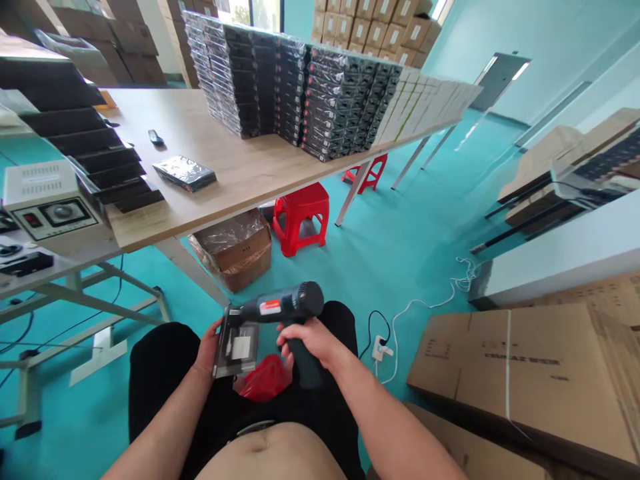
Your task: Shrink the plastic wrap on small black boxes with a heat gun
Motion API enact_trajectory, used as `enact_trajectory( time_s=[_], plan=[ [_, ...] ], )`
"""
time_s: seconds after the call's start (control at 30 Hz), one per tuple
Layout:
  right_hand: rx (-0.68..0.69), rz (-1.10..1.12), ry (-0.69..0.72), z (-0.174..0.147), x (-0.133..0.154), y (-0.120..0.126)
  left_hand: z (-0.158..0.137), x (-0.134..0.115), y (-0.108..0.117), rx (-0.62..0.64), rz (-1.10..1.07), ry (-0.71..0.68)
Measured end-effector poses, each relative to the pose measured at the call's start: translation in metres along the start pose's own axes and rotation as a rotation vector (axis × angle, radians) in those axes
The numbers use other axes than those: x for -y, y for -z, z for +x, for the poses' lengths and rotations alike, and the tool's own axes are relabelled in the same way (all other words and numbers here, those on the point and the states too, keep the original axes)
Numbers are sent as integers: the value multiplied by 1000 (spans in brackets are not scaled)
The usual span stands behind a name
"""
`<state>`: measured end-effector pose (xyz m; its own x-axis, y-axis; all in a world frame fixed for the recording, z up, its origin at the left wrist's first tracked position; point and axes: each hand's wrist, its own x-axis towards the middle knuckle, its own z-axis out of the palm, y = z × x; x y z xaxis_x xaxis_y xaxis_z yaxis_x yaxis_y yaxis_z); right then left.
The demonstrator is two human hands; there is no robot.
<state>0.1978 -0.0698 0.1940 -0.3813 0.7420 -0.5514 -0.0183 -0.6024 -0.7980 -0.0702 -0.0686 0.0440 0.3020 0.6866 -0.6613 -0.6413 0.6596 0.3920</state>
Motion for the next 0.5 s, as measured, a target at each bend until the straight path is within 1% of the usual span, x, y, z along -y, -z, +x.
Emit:
enact_trajectory(
  time_s=[0.03,0.07,0.1,0.13,0.17,0.23,0.27,0.33,0.43,0.5],
  plan=[
    [-72,-1,8,2,-2,4,0,1,0,2,-1,-21],
    [-110,-28,4,2,-3,8,1,2,0,-2,1,-49],
    [-109,-64,-15,-1,-5,14,2,2,0,-22,2,-84],
    [-74,-95,-45,-6,-7,19,3,3,0,-54,-3,-125],
    [-11,-106,-80,-12,-10,24,5,4,1,-90,-19,-163],
    [128,-64,-137,-26,-17,31,8,4,2,-135,-81,-222],
    [172,-28,-147,-31,-21,34,9,4,3,-130,-123,-249],
    [185,44,-133,-38,-28,36,9,2,3,-66,-194,-293],
    [99,107,-90,-38,-35,39,7,0,3,39,-215,-295],
    [50,111,-72,-36,-35,40,6,2,5,44,-174,-242]
  ],
)
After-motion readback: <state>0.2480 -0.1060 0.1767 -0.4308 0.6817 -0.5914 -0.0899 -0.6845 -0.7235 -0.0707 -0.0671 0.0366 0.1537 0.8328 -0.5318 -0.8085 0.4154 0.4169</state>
